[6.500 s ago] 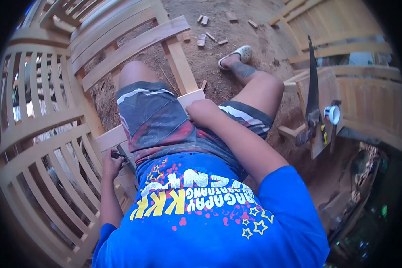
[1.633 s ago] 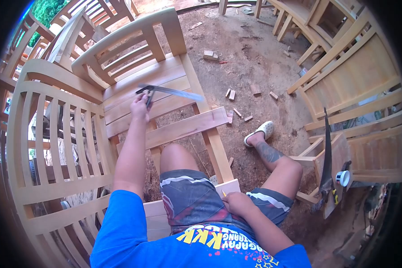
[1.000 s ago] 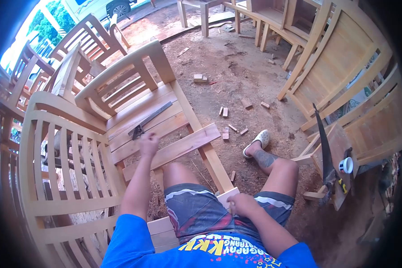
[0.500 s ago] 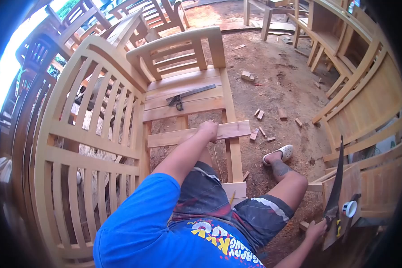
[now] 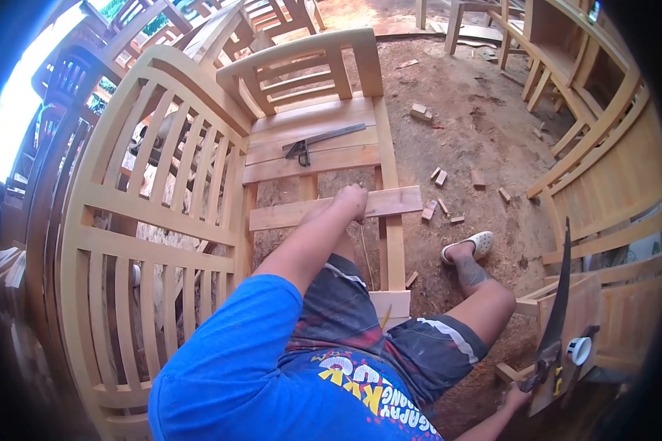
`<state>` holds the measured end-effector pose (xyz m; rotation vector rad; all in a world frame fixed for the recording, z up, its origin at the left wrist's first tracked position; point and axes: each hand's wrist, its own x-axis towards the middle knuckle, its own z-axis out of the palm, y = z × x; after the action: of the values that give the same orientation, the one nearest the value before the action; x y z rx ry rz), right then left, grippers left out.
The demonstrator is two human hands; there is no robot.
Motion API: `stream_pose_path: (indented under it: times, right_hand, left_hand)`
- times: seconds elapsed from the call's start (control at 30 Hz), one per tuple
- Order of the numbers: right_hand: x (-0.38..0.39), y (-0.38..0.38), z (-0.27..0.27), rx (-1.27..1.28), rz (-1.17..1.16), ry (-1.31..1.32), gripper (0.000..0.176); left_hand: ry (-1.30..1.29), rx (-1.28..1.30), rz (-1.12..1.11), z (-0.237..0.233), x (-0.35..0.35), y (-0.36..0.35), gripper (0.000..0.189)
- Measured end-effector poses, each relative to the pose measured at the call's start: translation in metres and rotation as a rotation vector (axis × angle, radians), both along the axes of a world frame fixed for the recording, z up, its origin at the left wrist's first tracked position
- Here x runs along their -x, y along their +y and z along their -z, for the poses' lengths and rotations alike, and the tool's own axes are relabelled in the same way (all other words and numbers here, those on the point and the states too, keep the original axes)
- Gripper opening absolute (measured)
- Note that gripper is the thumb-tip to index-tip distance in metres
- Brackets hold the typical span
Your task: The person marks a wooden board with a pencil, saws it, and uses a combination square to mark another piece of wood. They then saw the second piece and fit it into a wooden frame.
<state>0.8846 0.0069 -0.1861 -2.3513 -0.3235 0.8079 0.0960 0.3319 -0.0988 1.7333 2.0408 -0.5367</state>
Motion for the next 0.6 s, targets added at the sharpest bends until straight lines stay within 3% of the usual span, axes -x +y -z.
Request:
stream_pose_path:
  times: [0.2, 0.3, 0.4, 0.47, 0.57, 0.6]
  right_hand:
    - [0.031, 0.036, -0.056, -0.037, 0.372, 0.261, 0.042]
    - [0.008, 0.041, -0.046, -0.032, 0.455, 0.410, 0.032]
    - [0.012, 0.044, -0.055, -0.090, 0.395, 0.459, 0.025]
    - [0.025, 0.044, -0.055, -0.268, 0.334, 0.435, 0.024]
    - [0.077, 0.044, -0.085, -0.650, 0.377, 0.500, 0.024]
    - [0.087, 0.044, -0.098, -0.725, 0.286, 0.515, 0.025]
  left_hand:
    - [-0.020, -0.012, -0.021, -0.006, 0.001, 0.000, 0.073]
    - [-0.035, -0.034, -0.063, 0.003, -0.002, -0.003, 0.072]
    - [-0.034, -0.065, -0.094, 0.005, -0.002, -0.002, 0.071]
    - [-0.052, -0.063, -0.102, 0.008, -0.001, -0.002, 0.069]
    - [0.062, 0.047, 0.078, 0.038, 0.008, 0.013, 0.068]
    - [0.026, 0.046, 0.105, 0.038, 0.013, 0.013, 0.072]
